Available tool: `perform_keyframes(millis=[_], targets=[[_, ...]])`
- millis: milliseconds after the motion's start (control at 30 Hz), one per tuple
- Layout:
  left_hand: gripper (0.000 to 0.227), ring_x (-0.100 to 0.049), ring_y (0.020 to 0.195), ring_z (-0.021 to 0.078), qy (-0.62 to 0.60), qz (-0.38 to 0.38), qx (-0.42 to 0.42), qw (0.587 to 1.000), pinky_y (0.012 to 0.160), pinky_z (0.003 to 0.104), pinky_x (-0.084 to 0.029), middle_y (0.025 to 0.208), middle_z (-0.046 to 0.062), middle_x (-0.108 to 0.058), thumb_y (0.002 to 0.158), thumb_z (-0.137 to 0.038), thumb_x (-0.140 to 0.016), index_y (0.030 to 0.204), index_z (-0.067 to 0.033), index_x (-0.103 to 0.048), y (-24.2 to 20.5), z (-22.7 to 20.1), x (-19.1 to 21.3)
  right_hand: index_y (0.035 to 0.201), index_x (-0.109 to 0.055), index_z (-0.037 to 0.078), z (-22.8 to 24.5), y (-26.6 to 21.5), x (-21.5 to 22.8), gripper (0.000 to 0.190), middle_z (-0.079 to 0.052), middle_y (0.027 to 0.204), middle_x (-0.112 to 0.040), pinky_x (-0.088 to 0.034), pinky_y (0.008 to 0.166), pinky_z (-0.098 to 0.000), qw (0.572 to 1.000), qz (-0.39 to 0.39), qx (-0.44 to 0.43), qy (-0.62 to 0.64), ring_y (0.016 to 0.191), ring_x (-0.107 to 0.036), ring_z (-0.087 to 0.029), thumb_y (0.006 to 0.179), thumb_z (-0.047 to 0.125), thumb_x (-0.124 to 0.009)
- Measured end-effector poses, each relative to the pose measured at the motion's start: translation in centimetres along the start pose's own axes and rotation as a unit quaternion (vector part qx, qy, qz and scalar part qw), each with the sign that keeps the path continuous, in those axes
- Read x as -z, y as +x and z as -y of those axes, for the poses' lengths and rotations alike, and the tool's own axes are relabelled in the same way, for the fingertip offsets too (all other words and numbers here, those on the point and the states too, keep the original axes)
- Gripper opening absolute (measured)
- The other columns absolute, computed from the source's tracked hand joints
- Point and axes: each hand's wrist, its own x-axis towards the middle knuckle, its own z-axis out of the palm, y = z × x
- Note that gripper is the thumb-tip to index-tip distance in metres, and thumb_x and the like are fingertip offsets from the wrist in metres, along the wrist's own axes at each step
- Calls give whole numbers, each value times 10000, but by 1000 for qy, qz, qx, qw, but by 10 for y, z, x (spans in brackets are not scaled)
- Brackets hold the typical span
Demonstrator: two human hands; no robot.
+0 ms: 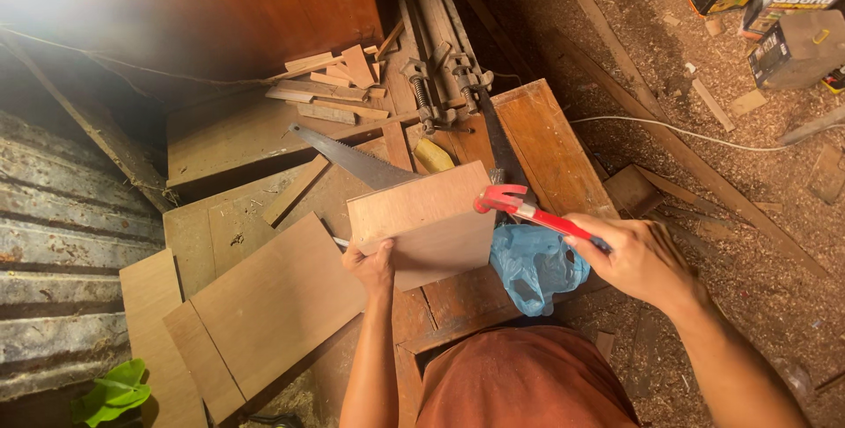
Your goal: The person hammers nails into a small wooden box using a hammer, then flips the box and continues hammering. They place the box down, pick up a larger wooden panel, and use a clamp to secure it on the workbench.
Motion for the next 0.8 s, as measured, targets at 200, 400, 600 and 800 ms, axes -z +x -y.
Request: perform_keyframes(millis=[200, 400, 600, 800], targets=[[328, -647, 795, 87, -9, 40, 108, 993, 743, 260, -526, 881, 27, -746, 869, -276, -836, 961, 26, -747, 25, -27, -16, 1194, -687, 39, -34, 6, -38, 294, -99, 818, -736, -539, 581, -311, 974, -106, -42, 196, 656, -704, -157, 1011, 261, -623], [361, -597, 669, 150, 128, 157, 247, 948, 639, 336, -509, 753, 86, -715, 819, -322, -851, 936, 12, -775, 65, -61, -71, 1171, -706, 53, -91, 7, -85, 328, -131, 785, -689, -524, 666, -355, 951, -57, -208, 220, 714, -650, -183, 1036, 330, -592], [634, -703, 726, 356, 315, 269, 162, 895, 756, 456, -536, 746, 204, -727, 731, -640, -780, 878, -23, -776, 55, -33, -142, 1187, -707, 57, -171, 18, -158, 333, -140, 967, -746, -535, 780, -361, 958, -38, -177, 222, 889, -708, -200, 996, 319, -630], [755, -694, 832, 439, 434, 327, 116, 831, 765, 518, -524, 798, 237, -716, 742, -758, -726, 774, -4, -711, 44, 19, -199, 1244, -686, 61, -234, 25, -210, 338, -162, 1018, -760, -542, 850, -355, 931, -9, -220, 293, 940, -721, -265, 1003, 286, -611]])
